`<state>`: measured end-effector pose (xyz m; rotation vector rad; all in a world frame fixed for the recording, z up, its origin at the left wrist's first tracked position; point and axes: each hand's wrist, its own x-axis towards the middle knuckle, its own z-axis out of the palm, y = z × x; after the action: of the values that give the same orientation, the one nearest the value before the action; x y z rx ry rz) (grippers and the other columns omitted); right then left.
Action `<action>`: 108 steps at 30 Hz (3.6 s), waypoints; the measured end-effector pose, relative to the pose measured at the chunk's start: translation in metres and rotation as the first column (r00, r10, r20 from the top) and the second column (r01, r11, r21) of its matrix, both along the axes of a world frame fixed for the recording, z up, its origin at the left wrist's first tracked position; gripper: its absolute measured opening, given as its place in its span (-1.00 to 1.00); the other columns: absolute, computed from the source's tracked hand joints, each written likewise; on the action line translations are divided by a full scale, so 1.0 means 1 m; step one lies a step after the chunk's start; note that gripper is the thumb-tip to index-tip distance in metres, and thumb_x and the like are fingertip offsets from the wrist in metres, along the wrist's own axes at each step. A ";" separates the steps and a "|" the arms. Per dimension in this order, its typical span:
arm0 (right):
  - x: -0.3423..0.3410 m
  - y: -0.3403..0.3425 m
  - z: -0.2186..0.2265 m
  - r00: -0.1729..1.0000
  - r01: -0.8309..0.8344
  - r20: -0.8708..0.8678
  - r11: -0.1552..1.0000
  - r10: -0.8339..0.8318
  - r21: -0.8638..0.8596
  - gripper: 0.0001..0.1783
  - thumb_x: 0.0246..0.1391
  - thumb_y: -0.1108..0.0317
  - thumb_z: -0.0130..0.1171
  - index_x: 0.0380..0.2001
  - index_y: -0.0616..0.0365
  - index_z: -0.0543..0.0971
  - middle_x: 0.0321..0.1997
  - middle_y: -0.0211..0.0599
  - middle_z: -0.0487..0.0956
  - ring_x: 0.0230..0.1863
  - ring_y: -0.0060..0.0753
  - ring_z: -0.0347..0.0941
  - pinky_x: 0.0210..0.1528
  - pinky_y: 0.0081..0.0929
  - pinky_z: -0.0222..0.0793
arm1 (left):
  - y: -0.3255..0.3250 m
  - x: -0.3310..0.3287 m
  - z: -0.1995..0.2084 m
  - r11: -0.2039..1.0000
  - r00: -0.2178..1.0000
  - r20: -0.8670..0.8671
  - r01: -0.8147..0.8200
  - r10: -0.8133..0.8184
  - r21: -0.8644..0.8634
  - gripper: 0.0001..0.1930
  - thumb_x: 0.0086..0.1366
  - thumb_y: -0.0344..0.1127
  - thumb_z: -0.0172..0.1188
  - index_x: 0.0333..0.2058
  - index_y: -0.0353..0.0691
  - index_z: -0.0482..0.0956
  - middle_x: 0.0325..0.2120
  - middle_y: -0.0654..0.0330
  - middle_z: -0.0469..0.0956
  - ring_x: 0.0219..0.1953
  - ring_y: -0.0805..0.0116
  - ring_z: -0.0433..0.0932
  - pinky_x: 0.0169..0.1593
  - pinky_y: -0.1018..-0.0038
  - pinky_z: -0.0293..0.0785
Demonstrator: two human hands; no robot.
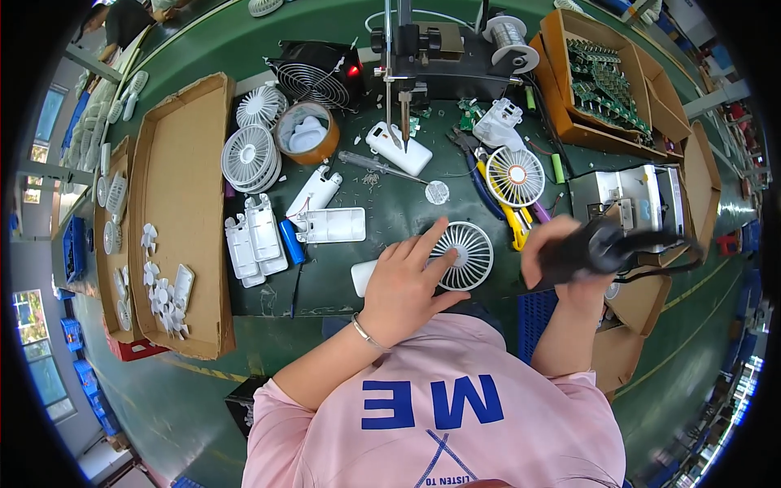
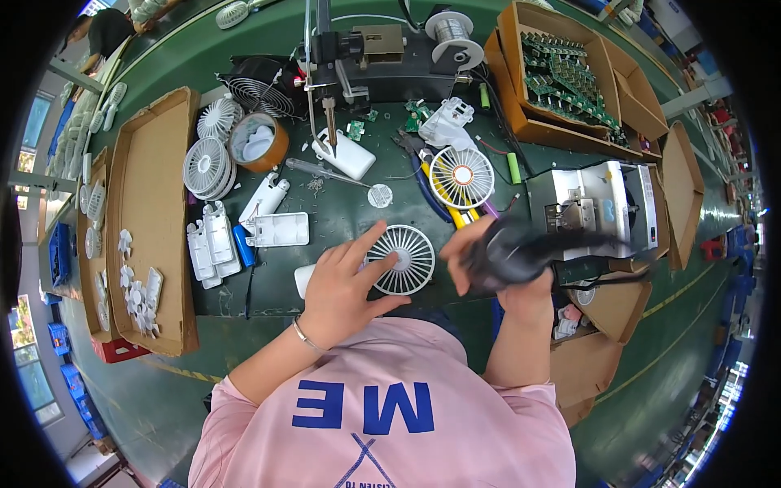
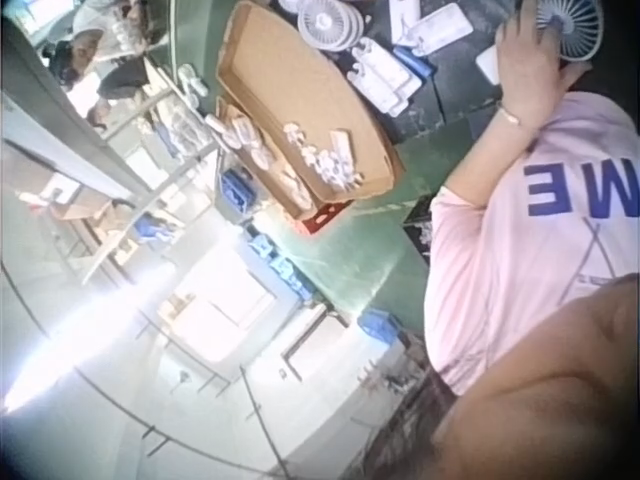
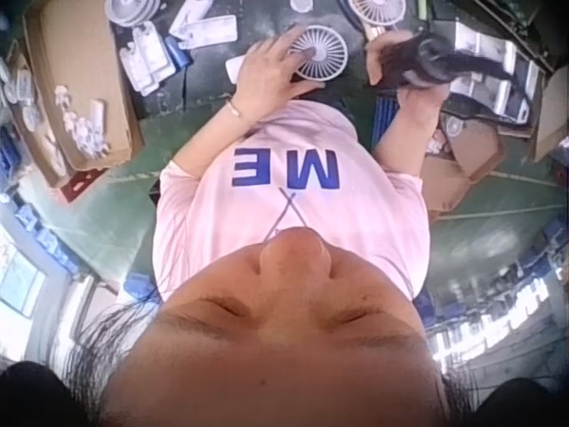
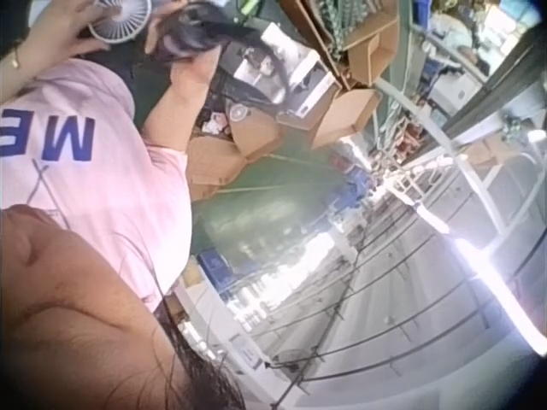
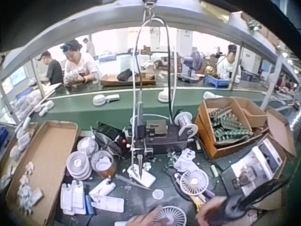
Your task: The person assembles portable fans by inserting batteries into the fan handles, attaching housing components and fan covers, and fastening the parts together using an electric screwdriver.
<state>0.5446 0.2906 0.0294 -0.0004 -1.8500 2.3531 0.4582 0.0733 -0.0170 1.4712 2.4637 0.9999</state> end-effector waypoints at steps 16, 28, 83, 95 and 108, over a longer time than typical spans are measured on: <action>-0.010 -0.073 -0.021 0.821 0.432 -0.370 0.897 -0.434 -0.092 -0.11 -0.20 -0.60 -0.14 -0.28 0.11 0.37 -0.74 -0.39 0.38 -0.73 -0.47 0.28 -0.65 -0.54 0.20 | 0.000 0.000 -0.001 0.999 0.999 0.029 -0.033 0.032 0.035 -0.47 -0.18 -0.13 0.43 -0.18 -0.14 0.53 0.12 0.08 0.29 -0.11 0.15 0.43 -0.07 0.31 0.36; -0.010 -0.074 -0.021 0.811 0.446 -0.404 0.894 -0.424 -0.045 -0.17 -0.14 -0.55 -0.11 -0.35 0.12 0.31 -0.70 -0.34 0.38 -0.71 -0.44 0.27 -0.64 -0.53 0.20 | -0.002 0.000 -0.003 0.999 0.999 0.032 -0.032 0.031 0.029 -0.47 -0.18 -0.13 0.41 -0.18 -0.15 0.51 0.12 0.08 0.29 -0.10 0.15 0.42 -0.07 0.30 0.35; -0.058 -0.066 -0.011 0.827 0.477 -0.230 0.857 -0.513 -0.197 -0.09 -0.18 -0.62 -0.19 -0.39 0.16 0.37 -0.68 -0.29 0.37 -0.68 -0.43 0.28 -0.59 -0.54 0.21 | -0.013 0.002 -0.010 0.857 0.884 0.463 -0.285 0.062 0.429 -0.92 0.11 -0.46 0.20 -0.47 -0.24 0.46 -0.25 0.14 0.52 -0.33 0.34 0.51 -0.30 0.54 0.41; -0.016 -0.063 0.034 0.742 0.419 -0.391 0.832 -0.544 -0.363 -0.34 0.01 -0.34 -0.03 -0.22 0.09 0.45 -0.65 -0.49 0.32 -0.65 -0.60 0.21 -0.57 -0.63 0.10 | 0.003 -0.007 0.028 0.958 -0.017 0.995 -0.270 -0.101 0.093 -0.77 0.38 -0.22 -0.07 -0.26 -0.24 0.48 -0.51 0.34 0.42 -0.57 0.66 0.25 -0.51 0.71 0.15; 0.017 -0.021 0.012 0.787 0.542 -0.263 0.829 -0.558 -0.137 -0.06 -0.21 -0.61 -0.10 -0.31 0.20 0.43 -0.69 -0.34 0.36 -0.68 -0.43 0.28 -0.55 -0.48 0.20 | 0.021 -0.001 0.013 0.989 0.990 0.049 -0.132 0.135 -0.061 -0.71 0.01 -0.31 0.32 -0.28 -0.21 0.51 -0.48 0.21 0.51 -0.45 0.32 0.50 -0.39 0.45 0.40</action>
<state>0.5618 0.2695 0.0417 -0.1675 -1.3990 1.8718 0.4568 0.0942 -0.0043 1.2611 2.5591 0.9677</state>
